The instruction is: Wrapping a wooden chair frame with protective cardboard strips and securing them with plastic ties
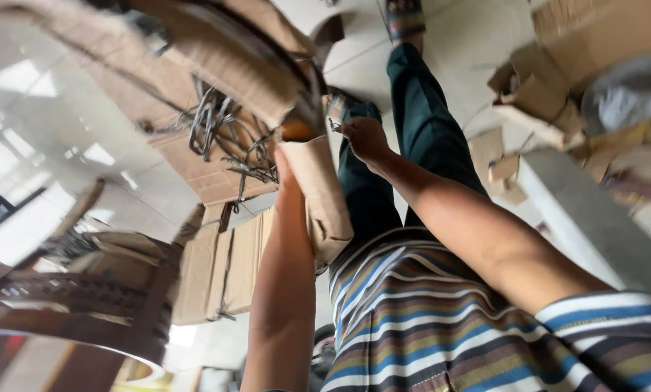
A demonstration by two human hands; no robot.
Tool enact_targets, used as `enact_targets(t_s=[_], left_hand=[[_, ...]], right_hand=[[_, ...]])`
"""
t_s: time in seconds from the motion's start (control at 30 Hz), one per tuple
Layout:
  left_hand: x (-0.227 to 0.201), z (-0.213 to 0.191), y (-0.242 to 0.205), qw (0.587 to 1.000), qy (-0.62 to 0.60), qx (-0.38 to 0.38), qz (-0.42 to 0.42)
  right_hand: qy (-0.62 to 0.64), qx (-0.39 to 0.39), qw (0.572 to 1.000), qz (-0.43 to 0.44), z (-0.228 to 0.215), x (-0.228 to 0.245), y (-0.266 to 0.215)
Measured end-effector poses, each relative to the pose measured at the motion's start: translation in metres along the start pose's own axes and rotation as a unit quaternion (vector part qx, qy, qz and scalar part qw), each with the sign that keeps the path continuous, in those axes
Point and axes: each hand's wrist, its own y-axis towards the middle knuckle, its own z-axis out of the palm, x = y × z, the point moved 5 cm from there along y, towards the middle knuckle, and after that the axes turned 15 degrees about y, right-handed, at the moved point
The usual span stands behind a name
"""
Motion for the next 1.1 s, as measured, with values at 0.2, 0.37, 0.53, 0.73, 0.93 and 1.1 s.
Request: enact_targets(t_s=[0.2, 0.37, 0.53, 0.73, 0.93, 1.1], left_hand=[[-0.014, 0.023, -0.051, 0.994, -0.001, -0.062, -0.087], [-0.049, 0.027, -0.076, 0.994, -0.043, -0.037, -0.095], [-0.084, 0.017, -0.103, 0.993, -0.074, 0.039, -0.084], [-0.100, 0.009, -0.113, 0.991, -0.095, 0.034, -0.083], [-0.098, -0.008, -0.115, 0.964, -0.242, -0.070, -0.087], [-0.119, -0.063, -0.150, 0.894, -0.419, -0.158, -0.020]], right_hand=[[0.188, 0.037, 0.971, 0.143, 0.031, 0.032, -0.016], [0.038, 0.119, 0.983, 0.134, 0.056, 0.029, -0.008], [-0.070, 0.153, 0.979, 0.112, 0.046, 0.021, 0.005], [-0.177, 0.170, 0.965, 0.092, 0.002, 0.012, 0.007], [-0.259, 0.181, 0.947, 0.065, -0.028, 0.003, 0.004], [-0.327, 0.173, 0.929, 0.021, -0.067, 0.027, -0.005]])
